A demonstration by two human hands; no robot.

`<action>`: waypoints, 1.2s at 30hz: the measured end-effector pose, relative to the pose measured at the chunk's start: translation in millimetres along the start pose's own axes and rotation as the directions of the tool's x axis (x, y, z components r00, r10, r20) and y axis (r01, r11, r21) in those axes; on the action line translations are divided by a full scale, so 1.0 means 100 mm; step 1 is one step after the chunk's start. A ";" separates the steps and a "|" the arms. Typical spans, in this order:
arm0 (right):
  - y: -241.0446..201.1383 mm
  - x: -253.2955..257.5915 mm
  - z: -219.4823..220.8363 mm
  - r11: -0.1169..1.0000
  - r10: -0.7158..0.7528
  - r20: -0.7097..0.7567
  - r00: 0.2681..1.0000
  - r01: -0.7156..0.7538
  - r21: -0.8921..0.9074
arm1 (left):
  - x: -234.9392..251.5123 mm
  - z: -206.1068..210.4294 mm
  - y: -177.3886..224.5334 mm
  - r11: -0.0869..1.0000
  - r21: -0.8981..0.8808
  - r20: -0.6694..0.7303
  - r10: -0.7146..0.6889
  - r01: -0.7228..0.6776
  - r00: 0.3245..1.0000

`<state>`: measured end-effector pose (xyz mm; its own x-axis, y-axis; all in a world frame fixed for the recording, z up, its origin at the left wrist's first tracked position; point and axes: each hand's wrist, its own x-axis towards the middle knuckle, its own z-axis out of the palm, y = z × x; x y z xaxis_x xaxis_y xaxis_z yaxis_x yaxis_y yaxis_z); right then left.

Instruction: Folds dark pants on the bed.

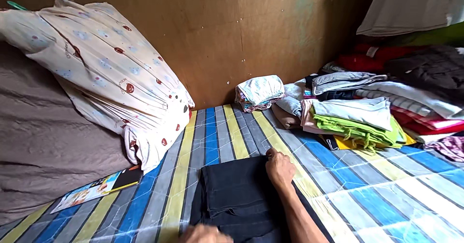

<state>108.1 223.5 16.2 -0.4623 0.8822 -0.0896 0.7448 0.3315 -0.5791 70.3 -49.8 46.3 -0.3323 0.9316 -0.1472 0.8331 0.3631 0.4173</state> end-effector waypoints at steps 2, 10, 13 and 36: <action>-0.01 0.02 0.01 1.000 0.012 0.009 1.000 -0.012 -0.001 | 0.28 -0.18 -0.18 0.972 -0.200 -0.159 -0.161 0.127 0.974; 0.15 0.22 -0.10 0.984 -0.034 0.022 0.999 0.030 0.176 | 1.15 -0.33 -1.32 0.853 -0.480 -0.228 -0.346 0.204 0.910; 0.18 0.24 -0.10 0.981 -0.042 0.003 0.999 0.040 0.192 | 1.21 -0.20 -1.35 0.877 -0.461 -0.264 -0.280 0.135 0.923; 0.17 0.19 -0.08 0.986 -0.129 -0.044 0.991 0.133 0.102 | 1.41 0.08 -1.24 0.919 -0.378 -0.642 -0.350 0.115 0.682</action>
<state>116.1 248.8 11.2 -0.5330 0.8458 0.0222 0.6234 0.4103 -0.6656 -76.3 36.7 -32.9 -0.8019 0.4984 0.3295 0.5600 0.4350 0.7051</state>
